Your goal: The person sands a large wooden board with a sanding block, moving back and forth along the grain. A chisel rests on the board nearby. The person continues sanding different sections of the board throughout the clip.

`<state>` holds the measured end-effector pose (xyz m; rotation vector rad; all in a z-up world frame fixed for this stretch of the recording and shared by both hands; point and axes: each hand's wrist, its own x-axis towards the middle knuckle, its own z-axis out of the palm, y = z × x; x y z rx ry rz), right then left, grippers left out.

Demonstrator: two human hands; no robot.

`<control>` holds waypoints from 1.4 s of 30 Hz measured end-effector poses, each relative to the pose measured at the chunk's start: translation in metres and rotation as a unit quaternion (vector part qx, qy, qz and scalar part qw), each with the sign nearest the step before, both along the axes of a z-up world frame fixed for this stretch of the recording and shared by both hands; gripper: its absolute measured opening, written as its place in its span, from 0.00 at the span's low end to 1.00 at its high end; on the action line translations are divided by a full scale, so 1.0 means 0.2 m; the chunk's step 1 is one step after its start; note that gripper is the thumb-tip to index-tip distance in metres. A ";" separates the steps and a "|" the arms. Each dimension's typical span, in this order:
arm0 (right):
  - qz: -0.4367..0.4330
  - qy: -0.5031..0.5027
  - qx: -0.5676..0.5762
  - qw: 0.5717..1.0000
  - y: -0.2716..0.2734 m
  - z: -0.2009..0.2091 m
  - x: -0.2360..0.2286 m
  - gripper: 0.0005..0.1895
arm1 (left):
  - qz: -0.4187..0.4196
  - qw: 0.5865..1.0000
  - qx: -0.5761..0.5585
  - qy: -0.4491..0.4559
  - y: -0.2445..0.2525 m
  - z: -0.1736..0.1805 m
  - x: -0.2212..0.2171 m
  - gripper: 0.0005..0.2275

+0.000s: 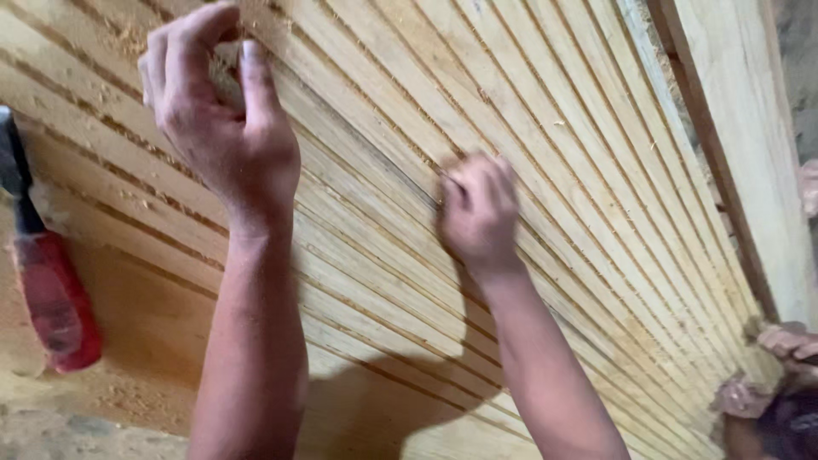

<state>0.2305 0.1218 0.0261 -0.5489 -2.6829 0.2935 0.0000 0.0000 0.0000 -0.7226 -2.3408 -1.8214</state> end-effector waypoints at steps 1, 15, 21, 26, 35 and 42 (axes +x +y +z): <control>-0.003 -0.013 -0.014 1.000 0.01 -0.06 -0.09 0.06 | 0.004 1.000 0.001 -0.017 0.01 0.01 0.00 0.08; 0.012 -0.003 0.010 1.000 -0.01 -0.03 -0.22 0.03 | 0.031 0.998 -0.040 -0.032 0.01 -0.06 0.01 0.08; 0.033 -0.014 -0.027 0.999 -0.01 0.02 -0.41 0.06 | 0.041 0.997 -0.036 -0.052 0.03 -0.08 0.01 0.09; -0.005 -0.030 -0.035 0.999 -0.04 0.16 -0.17 0.05 | 0.068 0.996 -0.048 -0.037 0.04 -0.07 0.03 0.10; 0.041 -0.003 -0.016 0.999 0.01 -0.08 -0.74 0.04 | 0.053 0.995 -0.013 -0.089 0.02 -0.02 0.02 0.11; 0.001 -0.016 -0.027 1.000 -0.07 0.10 -0.38 0.04 | 0.084 0.993 -0.031 -0.078 0.04 0.02 0.01 0.10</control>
